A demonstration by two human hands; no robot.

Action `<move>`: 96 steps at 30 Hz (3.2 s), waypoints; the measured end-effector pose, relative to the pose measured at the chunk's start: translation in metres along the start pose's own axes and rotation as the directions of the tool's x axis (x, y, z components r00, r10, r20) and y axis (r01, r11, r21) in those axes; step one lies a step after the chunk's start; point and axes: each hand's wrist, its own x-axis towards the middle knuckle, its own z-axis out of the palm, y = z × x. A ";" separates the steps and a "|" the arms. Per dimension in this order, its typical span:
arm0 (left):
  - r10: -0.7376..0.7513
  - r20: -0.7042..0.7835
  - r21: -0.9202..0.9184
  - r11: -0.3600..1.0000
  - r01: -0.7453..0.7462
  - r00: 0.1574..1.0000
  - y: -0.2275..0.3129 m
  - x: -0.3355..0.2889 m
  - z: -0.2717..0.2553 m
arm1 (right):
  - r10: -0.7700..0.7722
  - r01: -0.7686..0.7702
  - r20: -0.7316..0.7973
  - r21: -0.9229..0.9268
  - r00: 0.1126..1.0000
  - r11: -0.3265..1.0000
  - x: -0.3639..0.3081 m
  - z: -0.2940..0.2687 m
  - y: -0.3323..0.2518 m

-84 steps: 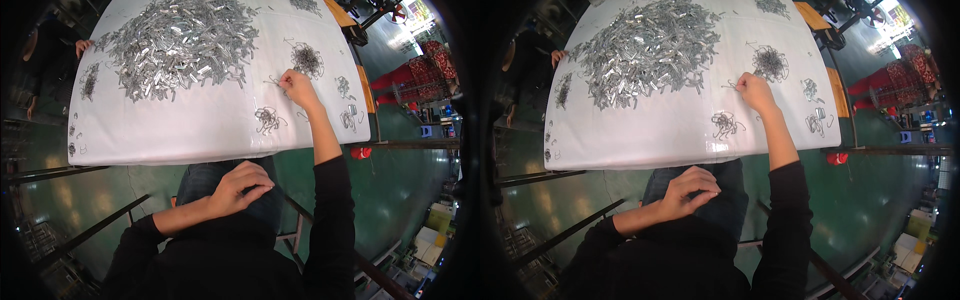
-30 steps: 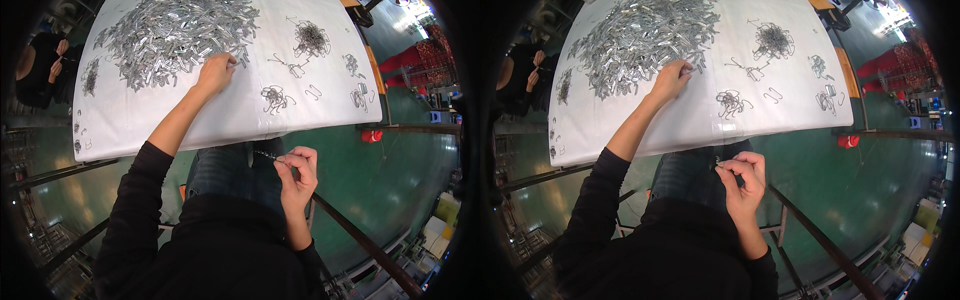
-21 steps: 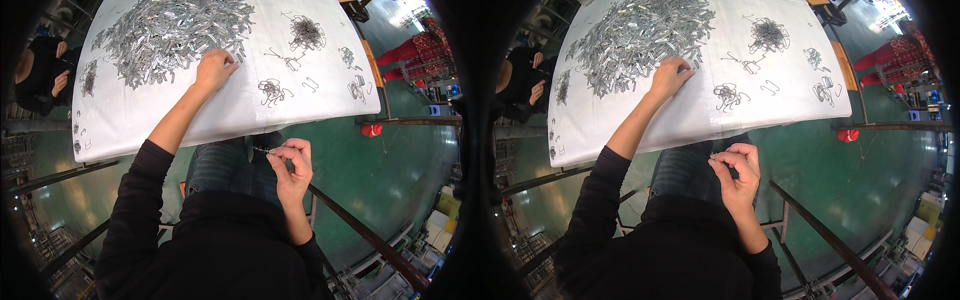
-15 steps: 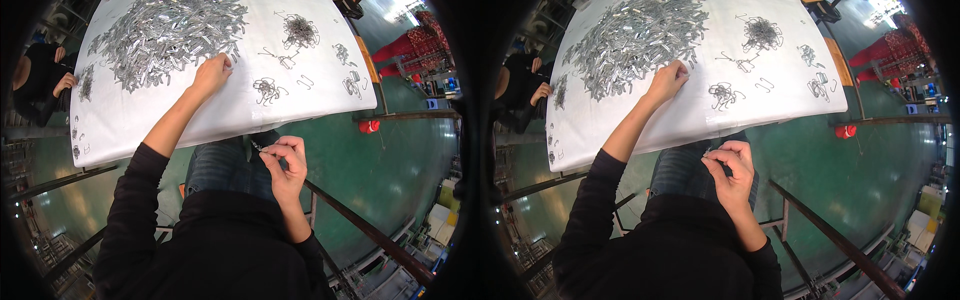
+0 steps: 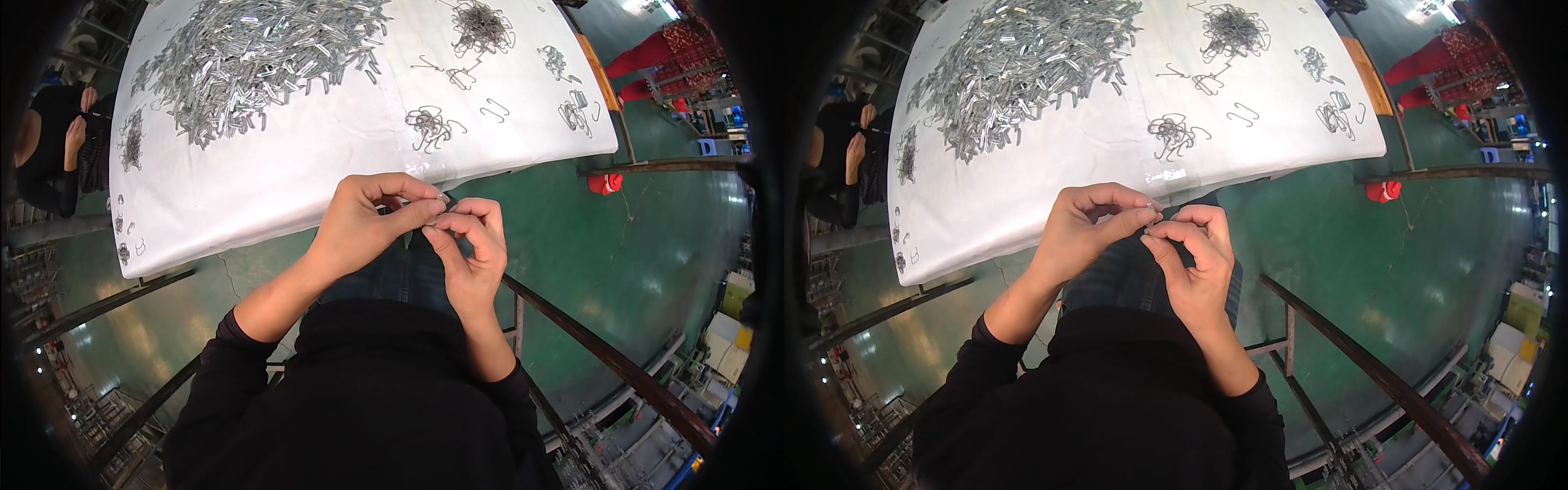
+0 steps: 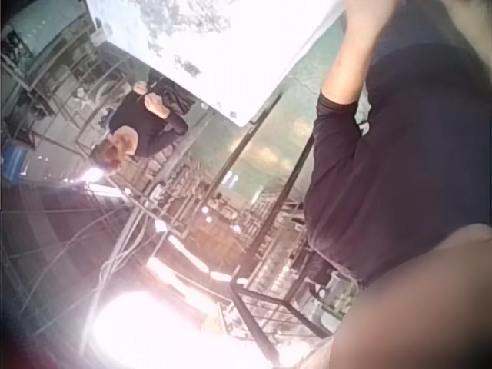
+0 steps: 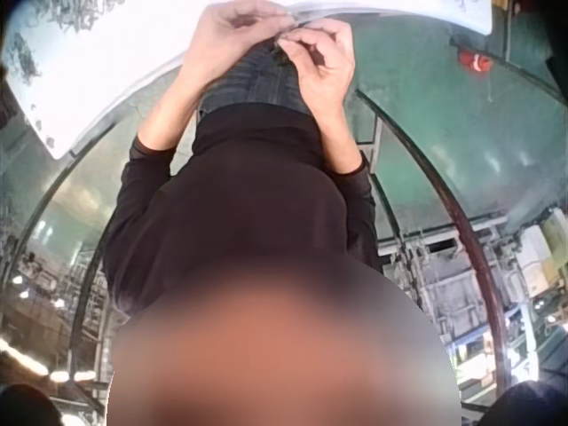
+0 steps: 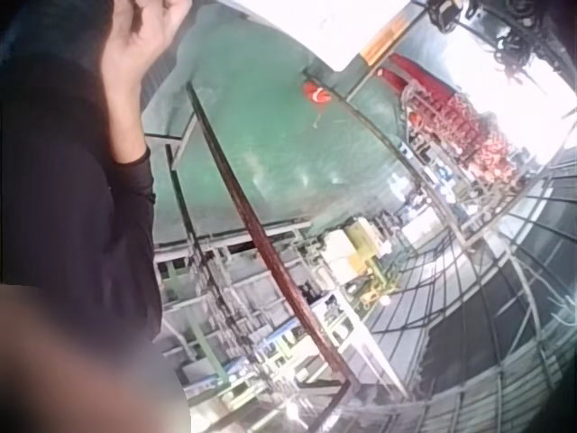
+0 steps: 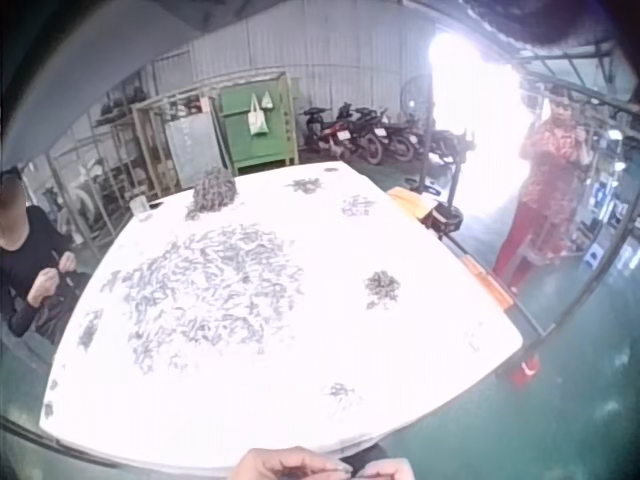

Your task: The person repeatedly picks small metal fasteners and wire hooks from a white-covered table, joins them by hand, and places the assembled units into a nearby hanging rack. The process is continuous and repetitive, with the person handling items one at a time.

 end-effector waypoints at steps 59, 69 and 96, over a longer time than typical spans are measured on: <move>0.405 -0.069 0.173 0.905 -0.389 0.912 -0.017 -0.003 0.023 | 0.364 -0.402 0.195 0.615 0.911 0.678 0.023 -0.025 -0.011; 0.586 -0.139 0.354 0.782 -0.513 0.798 -0.033 0.016 0.005 | 0.026 0.026 -0.171 0.295 0.985 0.955 0.010 -0.005 -0.003; 0.014 0.059 0.131 0.991 -0.022 0.998 0.003 0.032 -0.011 | 0.064 -0.059 -0.029 0.161 0.998 0.985 0.003 -0.003 0.004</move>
